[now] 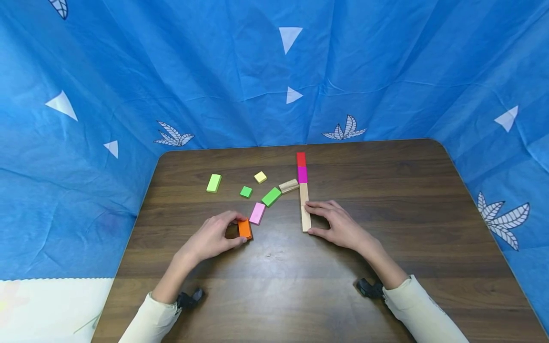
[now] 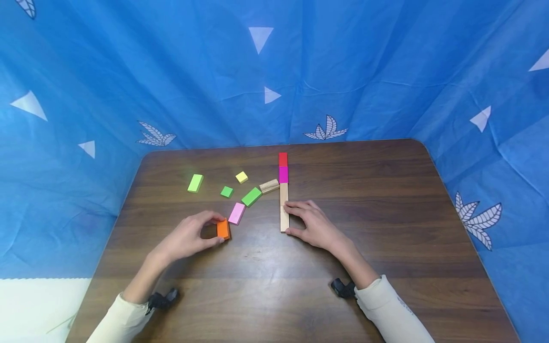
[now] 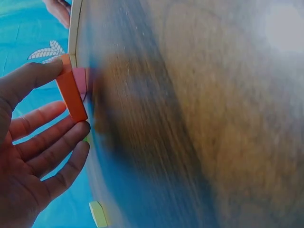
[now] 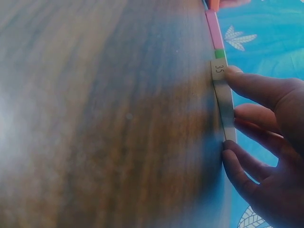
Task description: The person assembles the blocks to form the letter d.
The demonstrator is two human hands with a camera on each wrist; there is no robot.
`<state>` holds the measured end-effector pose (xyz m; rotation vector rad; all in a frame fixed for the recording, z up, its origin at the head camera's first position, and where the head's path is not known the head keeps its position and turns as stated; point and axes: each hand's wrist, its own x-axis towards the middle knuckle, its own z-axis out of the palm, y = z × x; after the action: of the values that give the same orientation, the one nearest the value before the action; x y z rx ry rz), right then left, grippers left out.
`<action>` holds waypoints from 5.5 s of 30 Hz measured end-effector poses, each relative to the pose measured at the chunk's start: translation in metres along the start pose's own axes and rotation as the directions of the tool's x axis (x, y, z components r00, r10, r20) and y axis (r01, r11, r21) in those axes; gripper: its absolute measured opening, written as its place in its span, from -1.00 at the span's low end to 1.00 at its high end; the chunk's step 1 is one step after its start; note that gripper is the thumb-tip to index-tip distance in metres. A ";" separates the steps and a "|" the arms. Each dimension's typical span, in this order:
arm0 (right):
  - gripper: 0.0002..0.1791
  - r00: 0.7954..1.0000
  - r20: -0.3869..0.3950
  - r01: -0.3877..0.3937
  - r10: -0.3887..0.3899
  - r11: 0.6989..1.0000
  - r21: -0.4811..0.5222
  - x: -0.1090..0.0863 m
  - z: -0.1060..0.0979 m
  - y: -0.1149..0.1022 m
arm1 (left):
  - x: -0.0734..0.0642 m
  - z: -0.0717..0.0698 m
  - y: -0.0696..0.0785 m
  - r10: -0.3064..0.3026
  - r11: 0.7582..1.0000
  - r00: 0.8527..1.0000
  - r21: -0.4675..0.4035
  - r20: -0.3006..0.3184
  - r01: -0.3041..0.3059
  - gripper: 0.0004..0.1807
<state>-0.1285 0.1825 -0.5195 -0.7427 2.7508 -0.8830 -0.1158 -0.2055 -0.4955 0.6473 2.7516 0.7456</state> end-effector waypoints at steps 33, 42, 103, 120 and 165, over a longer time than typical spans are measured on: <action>-0.23 1.000 -0.004 -0.002 0.002 1.000 -0.004 -0.001 0.000 0.002 | -0.009 0.026 0.029 0.096 0.979 0.994 0.187 -0.044 -0.086 -0.49; -0.23 1.000 -0.005 0.002 -0.002 1.000 0.003 -0.001 -0.002 0.001 | -0.016 0.029 0.029 0.121 0.964 0.988 0.250 -0.093 -0.095 -0.50; -0.22 1.000 0.012 -0.013 0.013 1.000 0.008 0.002 0.002 0.003 | -0.009 0.047 0.036 0.357 0.867 0.928 0.409 -0.108 -0.286 -0.66; -0.21 0.999 0.022 -0.025 0.025 1.000 0.006 0.002 -0.001 0.001 | -0.008 0.050 0.040 0.318 0.880 0.932 0.419 -0.173 -0.222 -0.65; -0.23 1.000 0.017 -0.002 0.002 1.000 0.013 0.002 -0.001 0.002 | -0.005 0.055 0.047 0.289 0.863 0.922 0.487 -0.258 -0.135 -0.63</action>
<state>-0.1315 0.1837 -0.5197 -0.7417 2.7279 -0.8893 -0.0775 -0.1477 -0.5175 1.0224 3.2363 0.2322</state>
